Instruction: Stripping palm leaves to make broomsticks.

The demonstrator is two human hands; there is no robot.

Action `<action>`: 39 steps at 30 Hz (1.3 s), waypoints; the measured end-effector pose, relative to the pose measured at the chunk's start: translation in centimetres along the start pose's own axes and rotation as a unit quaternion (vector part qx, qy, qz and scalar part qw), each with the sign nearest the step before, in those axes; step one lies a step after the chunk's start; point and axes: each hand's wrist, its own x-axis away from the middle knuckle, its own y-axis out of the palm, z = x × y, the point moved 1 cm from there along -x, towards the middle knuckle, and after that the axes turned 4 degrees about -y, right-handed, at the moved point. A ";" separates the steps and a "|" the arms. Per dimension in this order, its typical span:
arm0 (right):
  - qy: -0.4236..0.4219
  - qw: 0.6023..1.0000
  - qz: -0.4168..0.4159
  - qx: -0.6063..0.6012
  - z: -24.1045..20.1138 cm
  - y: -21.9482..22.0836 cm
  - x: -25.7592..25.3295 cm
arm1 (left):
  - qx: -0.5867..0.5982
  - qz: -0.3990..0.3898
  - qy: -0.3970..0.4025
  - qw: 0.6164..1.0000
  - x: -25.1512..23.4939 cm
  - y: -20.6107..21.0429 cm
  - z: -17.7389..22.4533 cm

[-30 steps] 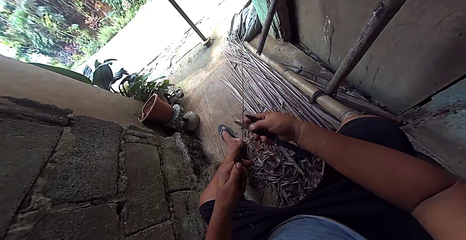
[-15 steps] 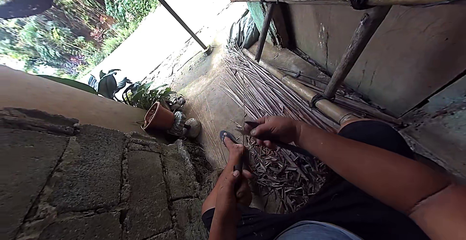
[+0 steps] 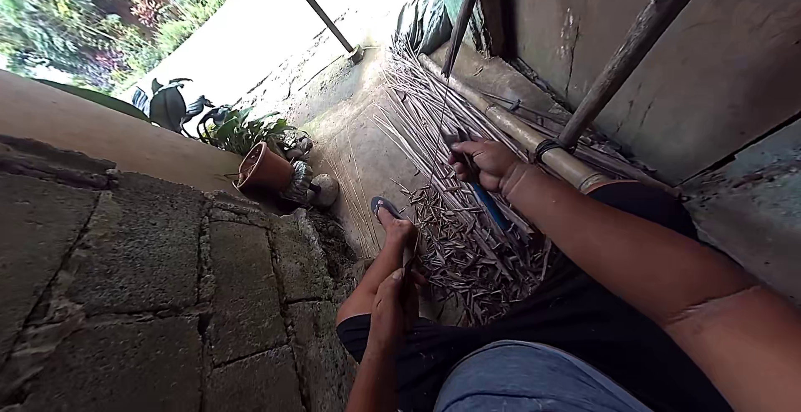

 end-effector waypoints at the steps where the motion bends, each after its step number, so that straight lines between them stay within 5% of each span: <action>1: 0.018 0.999 -0.043 0.027 0.8 0.4 0.6 | 0.008 0.006 -0.006 1.000 -0.3 0.2 0.1; 5: 0.069 0.974 -0.197 0.091 3.6 1.8 2.3 | 0.073 0.015 -0.013 0.997 -1.3 1.1 0.2; 18: 0.052 0.966 -0.205 0.151 3.2 1.9 2.3 | 0.151 -0.023 -0.027 0.988 -0.7 2.5 -0.8; 23: 0.096 0.917 -0.339 0.189 3.7 2.4 4.2 | 0.143 0.058 -0.007 0.988 -2.1 2.2 0.6; 27: 0.110 0.857 -0.461 0.202 4.8 3.0 5.1 | 0.170 -0.008 0.012 0.985 -2.3 2.1 1.6; 39: 0.041 0.816 -0.530 0.225 4.8 3.3 6.0 | 0.267 -0.077 0.003 0.961 -1.4 3.5 3.5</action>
